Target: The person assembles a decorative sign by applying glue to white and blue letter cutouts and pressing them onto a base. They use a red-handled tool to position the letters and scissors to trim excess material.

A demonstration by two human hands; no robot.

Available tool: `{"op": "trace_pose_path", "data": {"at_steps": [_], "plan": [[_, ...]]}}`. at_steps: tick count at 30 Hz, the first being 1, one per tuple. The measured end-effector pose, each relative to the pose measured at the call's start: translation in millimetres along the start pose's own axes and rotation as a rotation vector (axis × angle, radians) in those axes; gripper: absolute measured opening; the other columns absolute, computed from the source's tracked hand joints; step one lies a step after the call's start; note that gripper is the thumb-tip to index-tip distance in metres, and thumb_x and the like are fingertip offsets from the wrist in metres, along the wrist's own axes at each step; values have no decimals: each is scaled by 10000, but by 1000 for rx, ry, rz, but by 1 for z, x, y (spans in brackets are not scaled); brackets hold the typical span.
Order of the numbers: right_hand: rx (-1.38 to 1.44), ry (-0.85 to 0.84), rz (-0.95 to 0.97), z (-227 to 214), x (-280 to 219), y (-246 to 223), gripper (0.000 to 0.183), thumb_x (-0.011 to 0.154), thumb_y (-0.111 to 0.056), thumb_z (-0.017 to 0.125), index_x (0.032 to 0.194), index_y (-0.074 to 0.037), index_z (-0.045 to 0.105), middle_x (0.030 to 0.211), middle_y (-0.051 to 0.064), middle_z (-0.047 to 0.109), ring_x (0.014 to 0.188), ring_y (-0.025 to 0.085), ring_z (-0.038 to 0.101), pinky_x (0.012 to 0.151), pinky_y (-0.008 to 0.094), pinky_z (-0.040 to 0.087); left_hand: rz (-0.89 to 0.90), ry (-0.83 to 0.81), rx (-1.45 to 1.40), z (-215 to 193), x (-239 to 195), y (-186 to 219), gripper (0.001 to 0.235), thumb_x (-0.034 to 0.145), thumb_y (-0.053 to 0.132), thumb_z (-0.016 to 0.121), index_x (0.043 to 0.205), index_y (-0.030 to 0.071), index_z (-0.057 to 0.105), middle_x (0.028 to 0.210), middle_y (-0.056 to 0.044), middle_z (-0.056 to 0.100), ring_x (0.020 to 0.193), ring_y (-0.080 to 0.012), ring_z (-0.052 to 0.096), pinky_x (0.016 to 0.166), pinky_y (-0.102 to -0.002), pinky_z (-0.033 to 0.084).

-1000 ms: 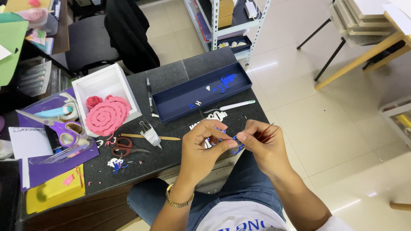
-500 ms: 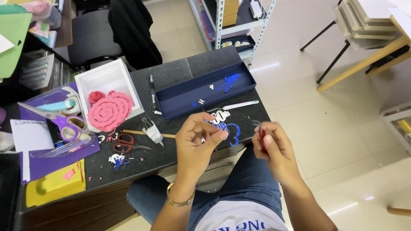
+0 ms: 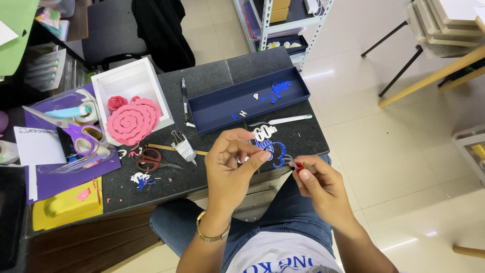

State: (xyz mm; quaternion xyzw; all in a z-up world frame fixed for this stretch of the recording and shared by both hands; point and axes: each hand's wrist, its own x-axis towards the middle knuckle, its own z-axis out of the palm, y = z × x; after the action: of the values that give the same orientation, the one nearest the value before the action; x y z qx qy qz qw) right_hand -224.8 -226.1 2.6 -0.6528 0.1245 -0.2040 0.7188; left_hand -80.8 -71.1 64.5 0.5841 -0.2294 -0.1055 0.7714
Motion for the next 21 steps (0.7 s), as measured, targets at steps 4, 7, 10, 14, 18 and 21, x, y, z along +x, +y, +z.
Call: {"op": "trace_pose_path", "data": {"at_steps": [4,7,10,14,18,21], "plan": [[-38,68,27,1,0,3,202,1039,-80,557,1193,-13,671,955,68,702,778,90,595,568,155,465,-2,5,22,-1,0,-1,339,800,71,862,1059,143,656,788,-16,757,732,-36,622,684,-208,408],[-47,46,-26,2,1,0,202,1041,-96,560,1185,-1,666,855,50,652,715,104,555,523,169,401,6,2,20,-1,0,0,332,808,66,857,1059,144,655,786,-18,761,726,-33,616,681,-206,400],[-64,55,-15,2,1,-1,196,1035,-84,567,1184,-8,670,846,50,646,733,110,577,538,172,424,9,2,14,-1,0,-1,332,808,75,859,1059,146,654,794,-12,762,729,-28,614,682,-204,401],[-67,25,-83,5,3,-7,202,1039,-83,557,1198,0,650,825,58,625,696,120,546,510,189,391,6,6,20,0,0,-2,335,799,65,863,1050,148,657,779,-13,758,706,-26,599,669,-202,395],[-88,20,-92,7,4,-10,191,1038,-109,557,1139,17,659,701,83,553,616,120,470,506,204,341,-3,-2,22,0,0,-2,327,804,73,860,1048,152,656,784,-19,762,699,-30,578,674,-205,393],[-91,46,-126,7,4,-7,177,1034,-92,564,1147,2,661,698,101,561,612,136,487,499,218,327,3,-15,74,-1,2,0,370,795,91,871,1081,152,643,843,-9,758,730,-32,587,665,-197,404]]}}
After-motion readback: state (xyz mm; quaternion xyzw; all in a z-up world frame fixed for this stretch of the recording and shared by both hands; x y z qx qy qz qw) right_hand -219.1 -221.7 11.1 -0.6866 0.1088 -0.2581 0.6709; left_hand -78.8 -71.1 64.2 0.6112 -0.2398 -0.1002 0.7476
